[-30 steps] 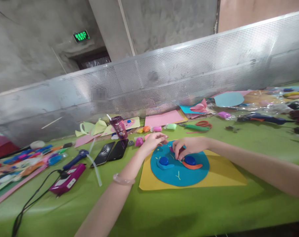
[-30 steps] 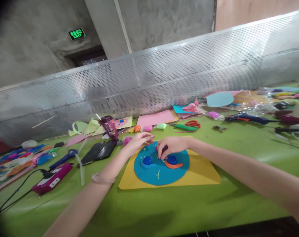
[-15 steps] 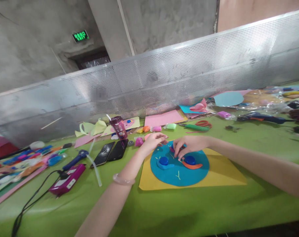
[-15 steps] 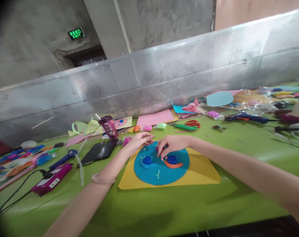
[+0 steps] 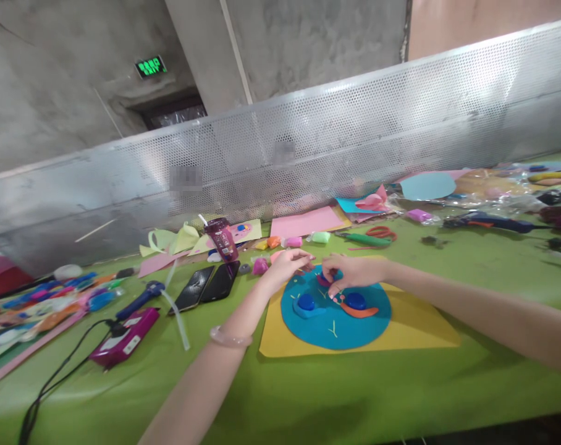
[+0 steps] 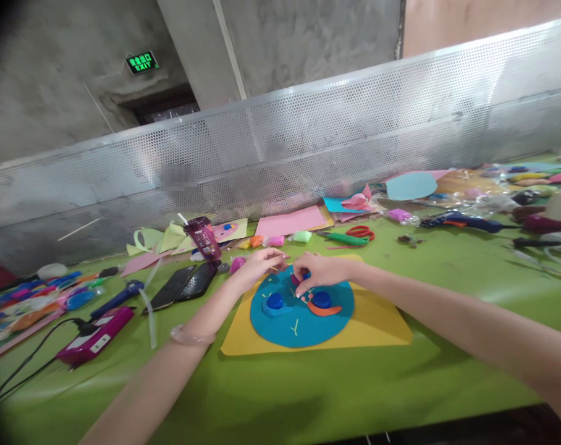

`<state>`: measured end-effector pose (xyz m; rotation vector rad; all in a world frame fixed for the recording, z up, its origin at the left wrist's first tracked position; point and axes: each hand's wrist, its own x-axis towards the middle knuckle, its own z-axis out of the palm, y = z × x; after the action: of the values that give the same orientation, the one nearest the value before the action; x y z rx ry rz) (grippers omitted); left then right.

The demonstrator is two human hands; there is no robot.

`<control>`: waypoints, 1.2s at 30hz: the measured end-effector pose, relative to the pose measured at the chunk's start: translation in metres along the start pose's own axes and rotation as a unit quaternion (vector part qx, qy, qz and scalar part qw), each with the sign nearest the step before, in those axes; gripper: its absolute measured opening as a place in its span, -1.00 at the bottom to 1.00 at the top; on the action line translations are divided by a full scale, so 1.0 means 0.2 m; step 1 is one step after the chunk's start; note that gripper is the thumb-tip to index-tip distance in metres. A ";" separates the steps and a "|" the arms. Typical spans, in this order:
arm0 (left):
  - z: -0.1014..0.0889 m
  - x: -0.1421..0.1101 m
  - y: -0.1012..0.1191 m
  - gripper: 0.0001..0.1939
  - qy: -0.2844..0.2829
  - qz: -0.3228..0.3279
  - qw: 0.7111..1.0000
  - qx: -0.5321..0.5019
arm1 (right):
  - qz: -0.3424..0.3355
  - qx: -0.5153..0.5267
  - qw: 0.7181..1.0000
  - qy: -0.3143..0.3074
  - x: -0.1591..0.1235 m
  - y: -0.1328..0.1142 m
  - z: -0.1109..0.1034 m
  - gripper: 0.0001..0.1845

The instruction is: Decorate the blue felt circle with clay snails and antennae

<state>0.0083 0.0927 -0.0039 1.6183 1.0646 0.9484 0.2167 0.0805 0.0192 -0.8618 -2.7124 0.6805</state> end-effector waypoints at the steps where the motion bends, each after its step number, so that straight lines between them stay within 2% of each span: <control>1: 0.00 0.00 0.00 -0.88 -0.001 0.001 1.000 0.001 | -0.006 -0.004 1.000 -0.006 0.00 0.01 0.00 -0.71; 9: 0.00 0.00 0.00 -0.85 -0.002 0.003 1.000 0.003 | -0.008 0.007 1.000 -0.007 0.01 0.02 0.01 -0.69; 23: 0.00 -0.01 0.01 -0.86 -0.004 0.001 1.000 0.009 | -0.049 -0.042 0.998 -0.016 0.01 0.02 0.02 -0.63; 36: 0.00 0.00 0.00 -0.85 -0.004 0.007 1.000 0.015 | -0.045 -0.039 0.998 -0.006 0.00 0.03 0.01 -0.67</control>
<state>0.0087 0.0921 -0.0043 1.6538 1.0675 0.9387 0.2179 0.0841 0.0139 -0.7492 -2.7859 0.5658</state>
